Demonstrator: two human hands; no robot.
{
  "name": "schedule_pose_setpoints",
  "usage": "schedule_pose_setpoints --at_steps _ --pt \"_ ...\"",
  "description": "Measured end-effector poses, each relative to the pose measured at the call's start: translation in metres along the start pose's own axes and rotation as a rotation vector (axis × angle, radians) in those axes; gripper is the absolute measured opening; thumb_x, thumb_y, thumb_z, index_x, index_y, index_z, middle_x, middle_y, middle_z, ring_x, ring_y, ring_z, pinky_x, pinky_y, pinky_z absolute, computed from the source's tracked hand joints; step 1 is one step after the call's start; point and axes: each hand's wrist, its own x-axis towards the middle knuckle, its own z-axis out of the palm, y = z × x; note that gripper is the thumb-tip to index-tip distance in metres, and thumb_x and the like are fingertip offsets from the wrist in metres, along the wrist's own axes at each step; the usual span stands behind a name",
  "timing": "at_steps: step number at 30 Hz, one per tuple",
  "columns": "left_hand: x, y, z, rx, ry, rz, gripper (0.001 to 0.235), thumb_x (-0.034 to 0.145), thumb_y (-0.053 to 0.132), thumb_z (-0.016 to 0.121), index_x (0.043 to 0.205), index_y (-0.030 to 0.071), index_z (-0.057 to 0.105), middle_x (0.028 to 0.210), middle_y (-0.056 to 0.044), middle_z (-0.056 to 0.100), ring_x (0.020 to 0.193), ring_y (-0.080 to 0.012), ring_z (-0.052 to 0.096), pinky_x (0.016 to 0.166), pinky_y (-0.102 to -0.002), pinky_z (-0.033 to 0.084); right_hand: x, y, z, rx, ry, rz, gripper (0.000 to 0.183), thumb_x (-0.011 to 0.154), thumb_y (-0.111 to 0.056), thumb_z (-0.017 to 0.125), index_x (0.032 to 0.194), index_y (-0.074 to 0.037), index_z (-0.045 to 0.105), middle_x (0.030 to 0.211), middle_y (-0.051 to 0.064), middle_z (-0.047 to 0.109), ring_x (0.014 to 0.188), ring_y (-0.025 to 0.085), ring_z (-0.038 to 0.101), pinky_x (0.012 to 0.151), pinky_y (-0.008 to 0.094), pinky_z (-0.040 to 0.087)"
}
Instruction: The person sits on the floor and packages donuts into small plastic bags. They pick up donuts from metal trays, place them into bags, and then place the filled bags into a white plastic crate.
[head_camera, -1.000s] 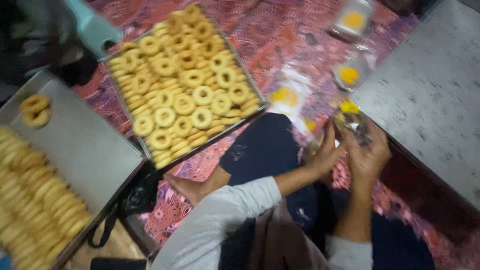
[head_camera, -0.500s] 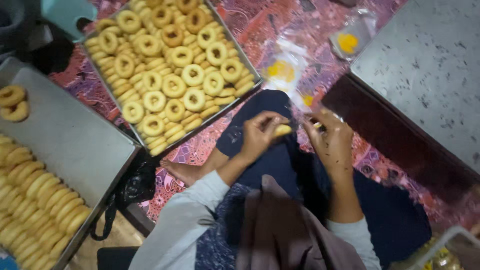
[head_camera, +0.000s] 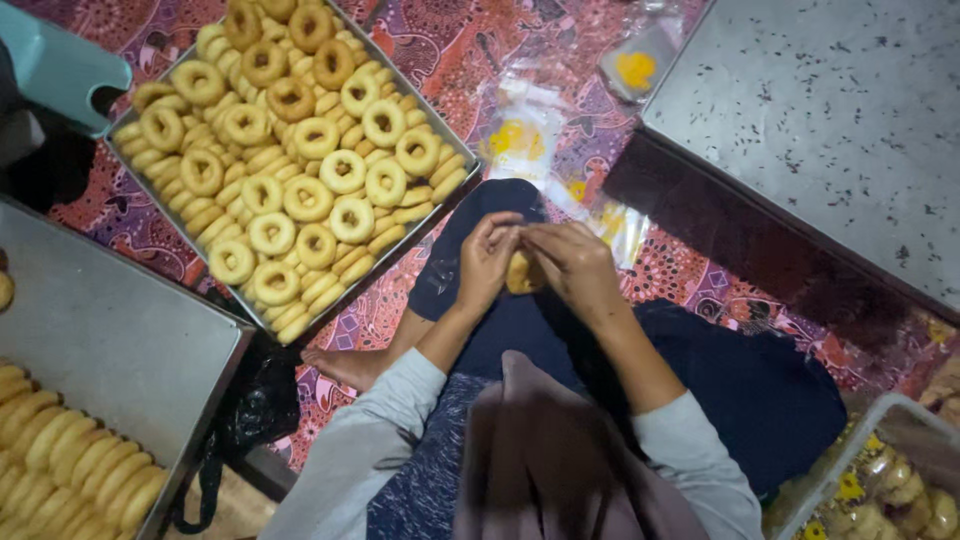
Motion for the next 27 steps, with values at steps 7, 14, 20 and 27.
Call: schedule_pose_setpoints --at_steps 7,14,20,27 --pt "-0.013 0.001 0.011 0.344 0.034 0.000 0.021 0.103 0.010 0.059 0.111 -0.005 0.070 0.094 -0.010 0.076 0.089 -0.0105 0.066 0.076 -0.029 0.056 -0.003 0.009 0.010 -0.086 -0.208 0.175 0.044 0.093 -0.007 0.074 0.135 -0.005 0.066 0.101 0.019 0.073 0.091 0.036 0.071 0.082 0.044 0.056" --pt "-0.009 0.039 0.025 0.616 -0.129 0.302 0.018 0.100 0.011 0.060 0.108 0.000 0.072 0.096 -0.019 0.076 0.088 -0.0244 0.075 0.074 -0.034 0.058 -0.001 0.035 -0.006 0.090 -0.059 0.351 0.057 0.080 -0.006 0.075 0.134 -0.008 0.059 0.109 0.021 0.072 0.097 0.035 0.070 0.082 0.042 0.057" --pt "-0.012 0.073 0.037 0.166 0.269 0.137 0.025 0.109 0.013 0.054 0.117 -0.003 0.071 0.114 -0.018 0.075 0.106 -0.0275 0.071 0.096 -0.032 0.056 -0.051 0.078 -0.032 -0.119 -0.065 0.956 0.030 0.100 -0.010 0.066 0.129 -0.010 0.071 0.106 0.017 0.077 0.090 0.021 0.075 0.082 0.035 0.059" --pt "-0.038 0.075 0.052 0.606 0.130 0.447 0.038 0.106 0.015 0.058 0.131 -0.013 0.058 0.134 -0.026 0.059 0.122 -0.0344 0.056 0.102 -0.036 0.045 -0.117 0.063 0.075 0.993 0.051 0.849 0.058 0.093 -0.013 0.070 0.145 0.000 0.048 0.127 0.010 0.064 0.112 0.019 0.064 0.096 0.034 0.054"
